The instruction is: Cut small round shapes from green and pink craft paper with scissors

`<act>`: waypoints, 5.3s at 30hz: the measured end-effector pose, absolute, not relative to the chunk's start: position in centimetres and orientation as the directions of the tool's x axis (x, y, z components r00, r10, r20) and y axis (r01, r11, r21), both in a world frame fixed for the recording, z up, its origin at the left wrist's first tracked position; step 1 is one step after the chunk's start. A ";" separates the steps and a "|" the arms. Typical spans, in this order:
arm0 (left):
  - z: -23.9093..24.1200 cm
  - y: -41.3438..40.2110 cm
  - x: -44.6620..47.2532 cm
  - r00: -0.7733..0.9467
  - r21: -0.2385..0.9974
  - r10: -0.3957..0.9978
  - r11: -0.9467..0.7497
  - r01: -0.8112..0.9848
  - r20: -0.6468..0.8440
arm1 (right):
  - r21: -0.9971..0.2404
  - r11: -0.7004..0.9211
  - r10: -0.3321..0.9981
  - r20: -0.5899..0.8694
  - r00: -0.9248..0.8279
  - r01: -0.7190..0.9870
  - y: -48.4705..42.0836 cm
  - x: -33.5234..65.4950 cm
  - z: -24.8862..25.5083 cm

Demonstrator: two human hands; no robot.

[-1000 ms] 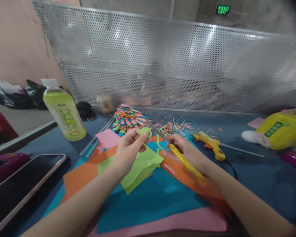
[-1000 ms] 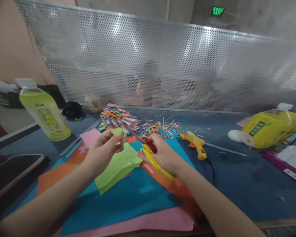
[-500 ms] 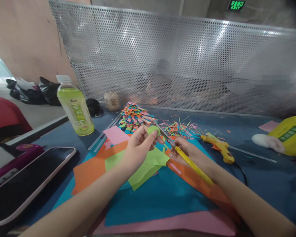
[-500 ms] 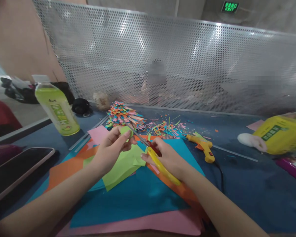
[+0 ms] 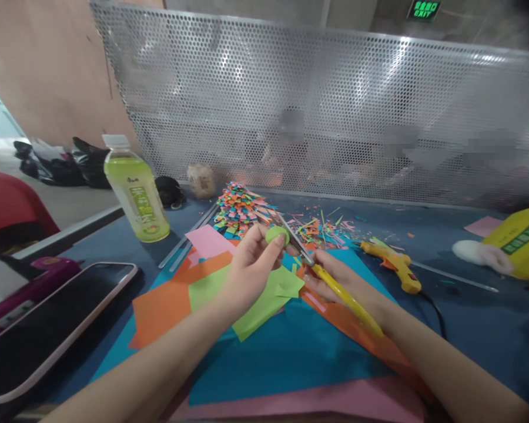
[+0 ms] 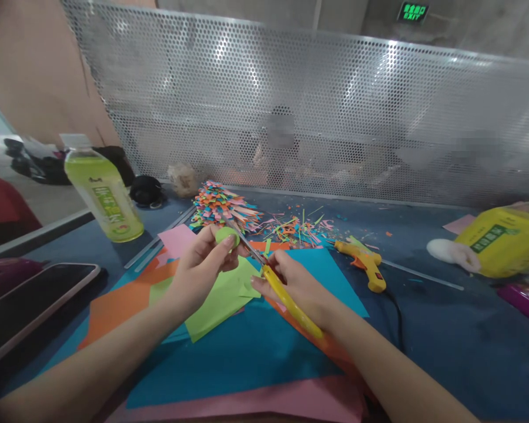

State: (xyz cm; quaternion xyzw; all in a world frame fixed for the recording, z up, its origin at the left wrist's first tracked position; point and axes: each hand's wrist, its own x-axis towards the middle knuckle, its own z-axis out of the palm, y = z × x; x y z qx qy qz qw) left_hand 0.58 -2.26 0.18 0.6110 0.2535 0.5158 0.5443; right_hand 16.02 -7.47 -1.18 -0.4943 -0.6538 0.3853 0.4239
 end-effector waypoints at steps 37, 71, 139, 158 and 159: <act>0.3 -2.6 0.7 0.320 0.900 0.859 -0.301 -0.315 0.399 | -0.914 0.151 0.984 0.103 -0.145 0.376 -7.8 15.6 -0.6; 0.4 -2.3 0.3 0.324 0.888 0.837 -0.355 -0.291 0.440 | -0.888 0.085 0.982 -0.001 -0.187 0.452 -8.2 16.2 0.7; -3.4 3.5 -0.4 0.220 0.993 0.974 -0.068 0.102 0.044 | 0.135 0.086 0.994 0.060 -0.095 0.987 -0.5 14.7 2.4; -3.0 3.1 -0.5 0.250 0.964 0.955 -0.208 0.169 0.162 | 0.017 -0.280 0.942 0.195 0.272 0.960 3.6 21.8 2.0; -3.0 3.1 -0.6 0.250 0.964 0.954 -0.210 0.164 0.165 | -0.002 -0.273 0.941 0.208 0.268 0.962 3.4 22.2 2.0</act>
